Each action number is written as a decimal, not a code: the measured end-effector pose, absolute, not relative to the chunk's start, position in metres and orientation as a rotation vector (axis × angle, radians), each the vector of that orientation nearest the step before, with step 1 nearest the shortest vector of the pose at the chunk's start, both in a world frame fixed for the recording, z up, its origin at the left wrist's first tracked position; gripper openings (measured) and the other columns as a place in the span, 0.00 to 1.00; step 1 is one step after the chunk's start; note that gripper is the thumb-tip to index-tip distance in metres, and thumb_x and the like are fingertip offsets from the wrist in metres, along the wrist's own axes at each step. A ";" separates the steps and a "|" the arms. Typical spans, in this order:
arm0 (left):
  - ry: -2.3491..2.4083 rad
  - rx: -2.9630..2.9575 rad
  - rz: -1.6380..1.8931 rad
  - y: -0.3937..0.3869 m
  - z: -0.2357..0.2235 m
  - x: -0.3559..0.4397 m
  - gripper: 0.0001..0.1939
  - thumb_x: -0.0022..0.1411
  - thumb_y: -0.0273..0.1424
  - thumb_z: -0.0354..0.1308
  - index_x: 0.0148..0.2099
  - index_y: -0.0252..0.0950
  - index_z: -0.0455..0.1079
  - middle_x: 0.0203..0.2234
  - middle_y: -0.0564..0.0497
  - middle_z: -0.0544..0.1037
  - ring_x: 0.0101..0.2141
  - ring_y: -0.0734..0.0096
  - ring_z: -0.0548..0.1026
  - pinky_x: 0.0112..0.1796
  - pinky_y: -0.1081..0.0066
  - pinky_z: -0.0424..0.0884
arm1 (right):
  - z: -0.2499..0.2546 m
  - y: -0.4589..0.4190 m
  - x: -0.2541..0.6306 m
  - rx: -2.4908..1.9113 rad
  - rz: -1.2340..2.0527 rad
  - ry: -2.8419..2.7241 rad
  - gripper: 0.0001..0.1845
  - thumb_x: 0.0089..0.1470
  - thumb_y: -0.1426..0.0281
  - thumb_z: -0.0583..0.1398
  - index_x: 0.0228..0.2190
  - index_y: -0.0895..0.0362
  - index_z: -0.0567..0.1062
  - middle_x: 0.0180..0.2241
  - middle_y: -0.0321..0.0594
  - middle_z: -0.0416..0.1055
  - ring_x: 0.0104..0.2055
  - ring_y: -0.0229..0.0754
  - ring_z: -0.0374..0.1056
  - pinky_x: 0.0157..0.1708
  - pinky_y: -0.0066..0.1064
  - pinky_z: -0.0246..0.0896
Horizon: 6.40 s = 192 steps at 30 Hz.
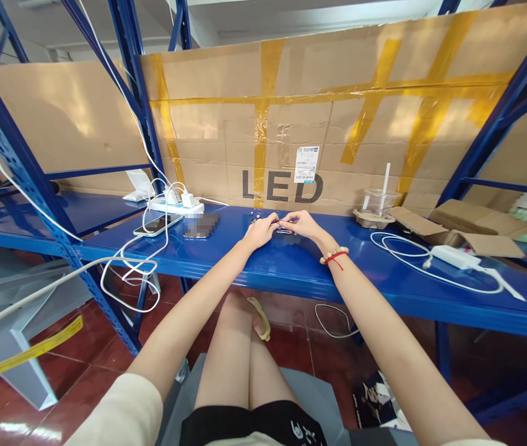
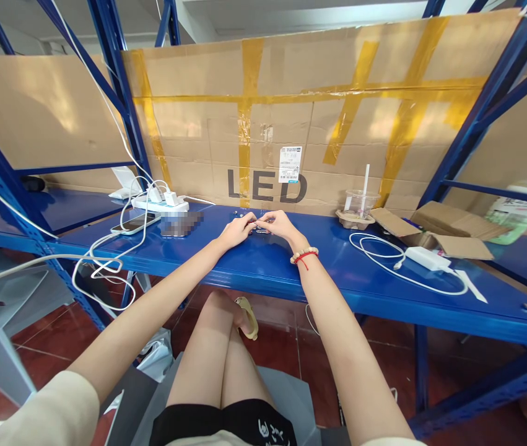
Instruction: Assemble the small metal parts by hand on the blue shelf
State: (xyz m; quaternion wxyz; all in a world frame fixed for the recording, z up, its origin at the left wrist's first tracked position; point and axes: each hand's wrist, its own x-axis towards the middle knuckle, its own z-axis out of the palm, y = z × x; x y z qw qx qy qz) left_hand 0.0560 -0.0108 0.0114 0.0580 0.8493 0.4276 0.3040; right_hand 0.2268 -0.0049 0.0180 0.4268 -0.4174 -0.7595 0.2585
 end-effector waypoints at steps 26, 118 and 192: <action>1.025 2.613 1.039 -0.010 0.009 0.056 0.09 0.62 0.29 0.44 0.45 0.37 0.58 0.36 0.47 0.76 0.37 0.65 0.74 0.39 0.68 0.68 | 0.023 -0.011 0.228 -1.143 0.759 -1.877 0.27 0.35 0.46 0.62 0.16 0.59 0.68 0.14 0.34 0.62 0.17 0.31 0.57 0.17 0.24 0.52; 1.486 2.215 1.205 0.005 0.005 0.058 0.06 0.61 0.31 0.43 0.38 0.38 0.60 0.34 0.45 0.74 0.36 0.64 0.72 0.38 0.65 0.66 | 0.017 -0.010 0.221 -1.823 -0.069 -2.006 0.12 0.51 0.63 0.55 0.28 0.51 0.79 0.31 0.38 0.76 0.37 0.44 0.70 0.33 0.30 0.58; 1.084 2.304 1.212 0.015 -0.002 0.060 0.07 0.62 0.29 0.43 0.34 0.36 0.61 0.23 0.52 0.72 0.27 0.72 0.71 0.36 0.70 0.67 | 0.015 -0.002 0.205 -1.306 -0.085 -1.967 0.18 0.58 0.66 0.49 0.44 0.53 0.73 0.34 0.40 0.71 0.34 0.41 0.65 0.29 0.28 0.52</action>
